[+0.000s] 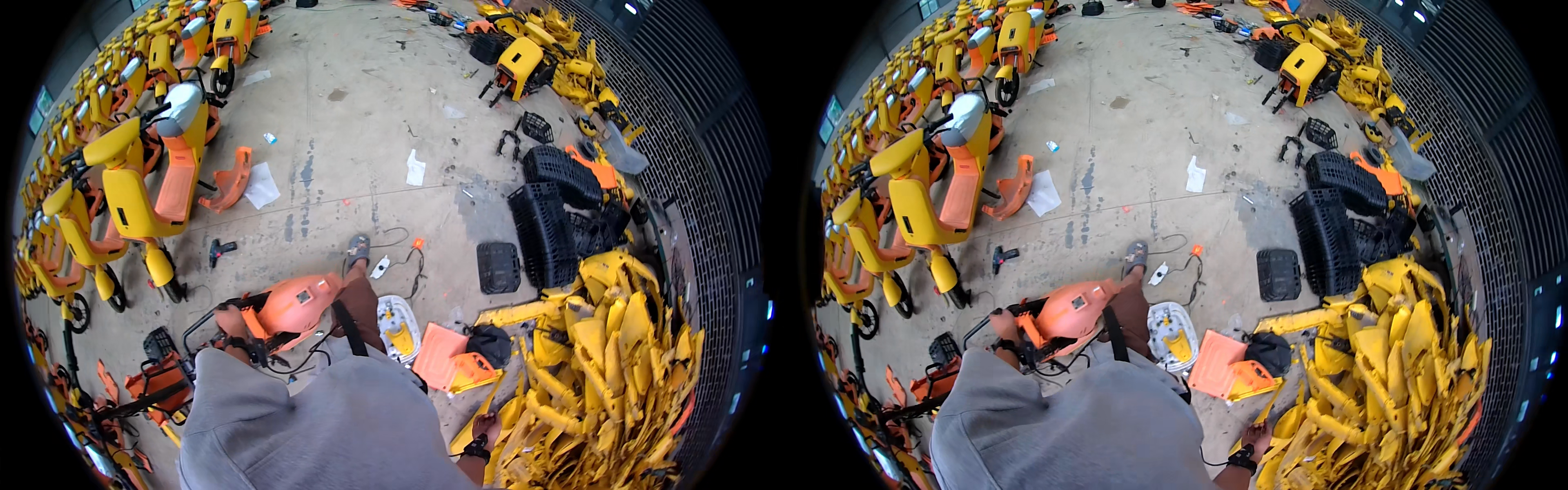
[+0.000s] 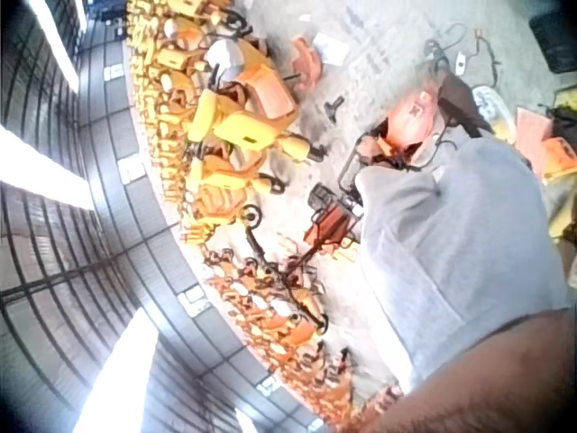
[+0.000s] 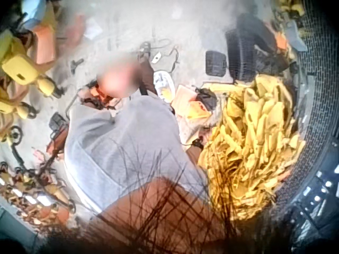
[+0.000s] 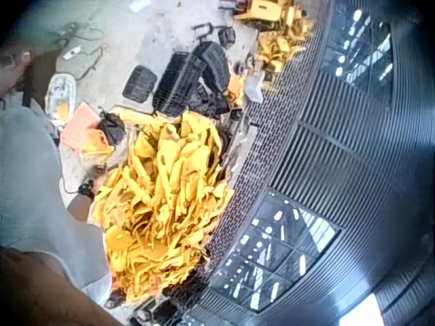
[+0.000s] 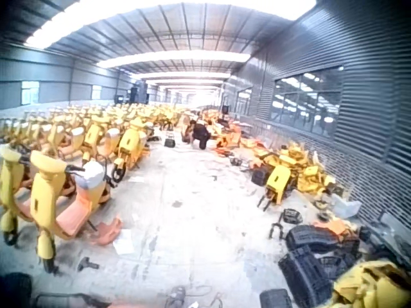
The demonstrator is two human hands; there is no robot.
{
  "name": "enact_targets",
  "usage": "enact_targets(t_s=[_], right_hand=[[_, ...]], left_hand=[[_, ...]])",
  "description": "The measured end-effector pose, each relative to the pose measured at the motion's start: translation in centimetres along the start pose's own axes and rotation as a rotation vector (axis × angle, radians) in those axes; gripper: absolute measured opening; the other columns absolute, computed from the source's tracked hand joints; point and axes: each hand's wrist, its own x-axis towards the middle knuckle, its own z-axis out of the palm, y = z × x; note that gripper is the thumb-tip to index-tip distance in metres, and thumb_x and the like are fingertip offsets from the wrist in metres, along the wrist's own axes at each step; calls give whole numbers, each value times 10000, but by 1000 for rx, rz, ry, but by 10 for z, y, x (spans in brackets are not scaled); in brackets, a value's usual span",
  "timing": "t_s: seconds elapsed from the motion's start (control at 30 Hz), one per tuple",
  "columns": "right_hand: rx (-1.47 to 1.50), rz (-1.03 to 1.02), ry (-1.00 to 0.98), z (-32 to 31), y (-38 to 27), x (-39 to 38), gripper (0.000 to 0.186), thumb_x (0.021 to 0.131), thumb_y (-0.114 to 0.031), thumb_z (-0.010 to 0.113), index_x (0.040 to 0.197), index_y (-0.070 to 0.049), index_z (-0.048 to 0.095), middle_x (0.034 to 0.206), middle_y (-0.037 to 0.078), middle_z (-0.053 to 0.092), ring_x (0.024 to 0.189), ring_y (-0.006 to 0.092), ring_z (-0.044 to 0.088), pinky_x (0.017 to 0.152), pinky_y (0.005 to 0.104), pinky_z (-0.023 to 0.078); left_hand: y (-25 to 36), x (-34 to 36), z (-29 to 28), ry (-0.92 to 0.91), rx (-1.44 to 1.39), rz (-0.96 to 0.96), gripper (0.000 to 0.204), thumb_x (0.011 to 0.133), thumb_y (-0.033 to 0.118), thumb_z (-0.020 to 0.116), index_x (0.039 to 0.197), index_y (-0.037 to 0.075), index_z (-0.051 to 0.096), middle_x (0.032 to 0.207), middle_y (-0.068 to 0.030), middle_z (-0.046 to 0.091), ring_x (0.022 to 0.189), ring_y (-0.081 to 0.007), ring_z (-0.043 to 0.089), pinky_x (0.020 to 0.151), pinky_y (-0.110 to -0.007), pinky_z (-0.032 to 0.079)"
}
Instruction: The person disassembles the body of a moped by hand and then uses a wrench to tighten a bolt on the frame.
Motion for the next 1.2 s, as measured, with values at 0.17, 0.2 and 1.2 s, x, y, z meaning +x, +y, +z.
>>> enact_targets(t_s=[0.17, 0.2, 1.2], right_hand=[[-60, -257, -304, 309, -45, 6, 221, 940, -320, 500, 834, -134, 558, 578, -42, 415, 515, 106, 400, 543, 257, 370], [-116, -229, -411, 375, -40, 5, 252, 944, -334, 494, 798, -133, 536, 549, -41, 386, 479, 103, 371, 503, 249, 348], [-2151, 150, -756, 1179, 230, 205, 199, 887, -255, 489, 711, -163, 487, 595, -57, 426, 507, 94, 417, 477, 242, 352]], left_hand=[[76, 24, 108, -476, -446, -807, 251, 867, 97, 383, 1006, -66, 513, 912, -206, 634, 673, -338, 655, 549, -448, 581], [80, 41, 135, -629, -242, -651, 295, 800, 103, 451, 853, -101, 657, 794, -241, 658, 659, -331, 664, 520, -393, 529], [224, -133, 137, 646, -1064, -1538, 316, 906, 177, 471, 1157, -14, 494, 965, -146, 620, 791, -292, 642, 671, -403, 553]])
